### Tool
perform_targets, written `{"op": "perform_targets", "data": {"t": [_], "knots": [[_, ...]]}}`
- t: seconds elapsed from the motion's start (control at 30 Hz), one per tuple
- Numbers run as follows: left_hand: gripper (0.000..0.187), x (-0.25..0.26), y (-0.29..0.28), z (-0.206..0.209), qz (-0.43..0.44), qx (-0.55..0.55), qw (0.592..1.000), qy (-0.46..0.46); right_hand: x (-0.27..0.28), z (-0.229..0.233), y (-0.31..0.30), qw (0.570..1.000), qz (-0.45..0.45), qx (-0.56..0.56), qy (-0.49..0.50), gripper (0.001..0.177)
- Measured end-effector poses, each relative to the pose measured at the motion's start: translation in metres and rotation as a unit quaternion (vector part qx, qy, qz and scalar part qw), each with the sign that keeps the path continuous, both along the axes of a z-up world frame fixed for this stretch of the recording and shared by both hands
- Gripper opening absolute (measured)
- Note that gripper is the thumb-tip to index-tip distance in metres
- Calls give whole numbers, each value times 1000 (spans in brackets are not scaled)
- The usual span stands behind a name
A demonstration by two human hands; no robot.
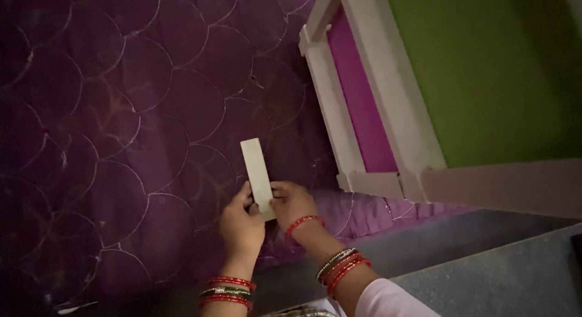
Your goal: The person assembles modular plastic storage units by inserting white plastic legs into frames and attaching colored bins. They repeatedly insert legs into frames, then place bins into the frames, and remove bins to continue assembling additional units.
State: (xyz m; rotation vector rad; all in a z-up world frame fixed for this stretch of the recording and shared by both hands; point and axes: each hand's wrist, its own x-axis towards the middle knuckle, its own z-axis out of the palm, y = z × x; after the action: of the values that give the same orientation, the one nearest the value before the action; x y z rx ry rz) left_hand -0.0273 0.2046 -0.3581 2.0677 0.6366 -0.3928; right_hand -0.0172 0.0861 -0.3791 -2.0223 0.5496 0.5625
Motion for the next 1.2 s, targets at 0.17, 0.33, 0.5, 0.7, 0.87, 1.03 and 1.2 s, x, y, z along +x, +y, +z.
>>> {"op": "perform_targets", "data": {"t": [0.17, 0.33, 0.5, 0.7, 0.87, 1.03, 1.2], "knots": [[50, 4, 5, 29, 19, -16, 999, -38, 2, 33, 6, 997, -24, 34, -62, 39], [53, 13, 4, 99, 57, -61, 996, -38, 1, 104, 17, 987, -72, 87, -116, 39], [45, 12, -1, 190, 90, -133, 984, -73, -4, 197, 23, 961, -109, 162, -196, 33], [40, 7, -17, 279, 57, -223, 951, -209, -12, 302, 14, 941, -134, 170, -260, 32], [37, -3, -45, 337, 12, -275, 929, -247, -29, 367, -13, 922, -143, 150, -327, 30], [36, -20, -87, 379, -33, -331, 906, -262, -48, 401, -56, 903, -174, 183, -349, 32], [37, -42, -132, 399, -77, -283, 909, -296, -68, 420, -115, 898, -166, 111, -393, 30]]}}
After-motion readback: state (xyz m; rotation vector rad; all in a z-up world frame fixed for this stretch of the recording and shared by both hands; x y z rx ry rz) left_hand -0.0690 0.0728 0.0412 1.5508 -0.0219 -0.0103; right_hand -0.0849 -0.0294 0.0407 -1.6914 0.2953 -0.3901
